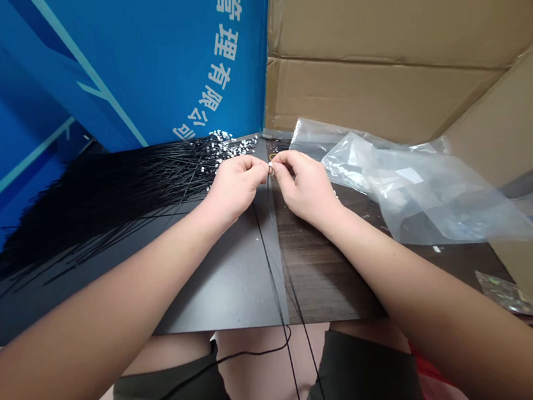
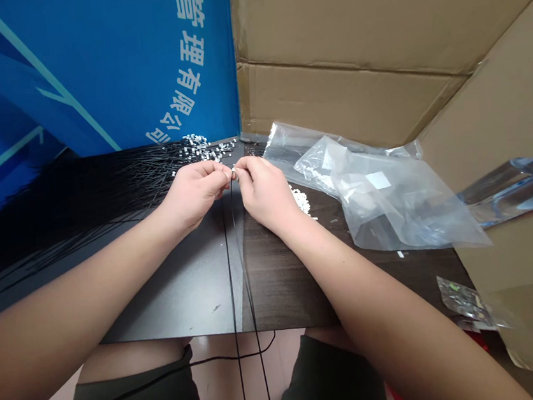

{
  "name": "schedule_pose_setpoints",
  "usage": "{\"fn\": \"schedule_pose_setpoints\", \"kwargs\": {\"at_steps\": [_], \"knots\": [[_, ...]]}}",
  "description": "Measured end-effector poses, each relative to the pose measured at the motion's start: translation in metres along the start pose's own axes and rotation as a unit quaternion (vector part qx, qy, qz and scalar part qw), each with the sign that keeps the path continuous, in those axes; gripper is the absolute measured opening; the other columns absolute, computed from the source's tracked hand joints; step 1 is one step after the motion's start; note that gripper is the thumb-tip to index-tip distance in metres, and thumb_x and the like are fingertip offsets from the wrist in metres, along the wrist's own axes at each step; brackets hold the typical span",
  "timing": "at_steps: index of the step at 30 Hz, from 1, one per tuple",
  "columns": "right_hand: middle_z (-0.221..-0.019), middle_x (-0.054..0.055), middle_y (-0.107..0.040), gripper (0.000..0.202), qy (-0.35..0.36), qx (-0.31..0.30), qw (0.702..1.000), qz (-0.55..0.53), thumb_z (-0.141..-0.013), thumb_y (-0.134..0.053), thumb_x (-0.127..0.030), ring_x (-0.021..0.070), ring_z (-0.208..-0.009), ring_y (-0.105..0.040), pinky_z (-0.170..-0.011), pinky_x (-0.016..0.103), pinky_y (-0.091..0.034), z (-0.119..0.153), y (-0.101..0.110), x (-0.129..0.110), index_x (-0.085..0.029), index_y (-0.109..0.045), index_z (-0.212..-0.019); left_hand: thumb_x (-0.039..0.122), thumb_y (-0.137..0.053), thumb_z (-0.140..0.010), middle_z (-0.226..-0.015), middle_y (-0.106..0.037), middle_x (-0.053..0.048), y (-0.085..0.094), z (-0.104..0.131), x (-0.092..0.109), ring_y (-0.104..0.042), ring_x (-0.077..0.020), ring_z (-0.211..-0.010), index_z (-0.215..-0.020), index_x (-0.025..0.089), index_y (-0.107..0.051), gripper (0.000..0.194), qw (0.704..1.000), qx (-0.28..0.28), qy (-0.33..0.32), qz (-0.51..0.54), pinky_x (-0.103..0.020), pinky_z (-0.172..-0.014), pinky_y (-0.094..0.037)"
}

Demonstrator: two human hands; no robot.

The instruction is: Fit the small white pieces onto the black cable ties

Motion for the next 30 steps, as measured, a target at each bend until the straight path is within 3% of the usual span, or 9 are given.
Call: {"fn": "schedule_pose_setpoints", "kwargs": {"at_steps": [7, 14, 30], "knots": [[-0.092, 0.005, -0.075, 0.013, -0.038, 0.010, 0.999, -0.033, -0.101, -0.054, -0.028, 0.0221, -0.088, -0.068, -0.085, 0.038, -0.051, 0.0001, 0.0026, 0.0058, -0.023, -0.062, -0.090, 0.031, -0.072, -0.079, -0.064, -0.056, 0.001, -0.0005, 0.0005, 0.0030, -0.042, -0.0101, -0.058, -0.068, 0.017, -0.066, 0.019, 0.999, -0.020, 0.012, -0.028, -0.028, -0.055, -0.031], [-0.093, 0.005, -0.075, 0.013, -0.057, 0.011, 0.998, -0.040, -0.100, -0.055, -0.029, 0.0222, -0.087, -0.067, -0.084, 0.038, -0.051, 0.0004, 0.0039, 0.0086, -0.023, -0.062, -0.092, 0.026, -0.069, -0.074, -0.068, -0.064, 0.000, -0.0009, 0.0017, 0.0039, -0.046, -0.0104, -0.058, -0.069, 0.018, -0.069, 0.010, 0.998, -0.024, 0.029, -0.041, -0.028, -0.058, -0.037], [-0.093, 0.006, -0.075, 0.014, -0.039, 0.009, 0.999, -0.029, -0.101, -0.053, -0.028, 0.0223, -0.087, -0.067, -0.083, 0.038, -0.050, 0.0032, -0.0031, 0.0086, -0.023, -0.062, -0.091, 0.025, -0.066, -0.074, -0.063, -0.053, 0.002, -0.0027, 0.0017, 0.0029, -0.042, -0.0112, -0.059, -0.067, 0.019, -0.063, 0.010, 0.999, -0.016, 0.016, -0.028, -0.029, -0.056, -0.032]]}}
Point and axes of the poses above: each hand's wrist, its own z-axis away from the middle knuckle, its own y-axis out of the back of the hand, x = y × z, the point moved 8 cm from there along -z, towards the middle knuckle
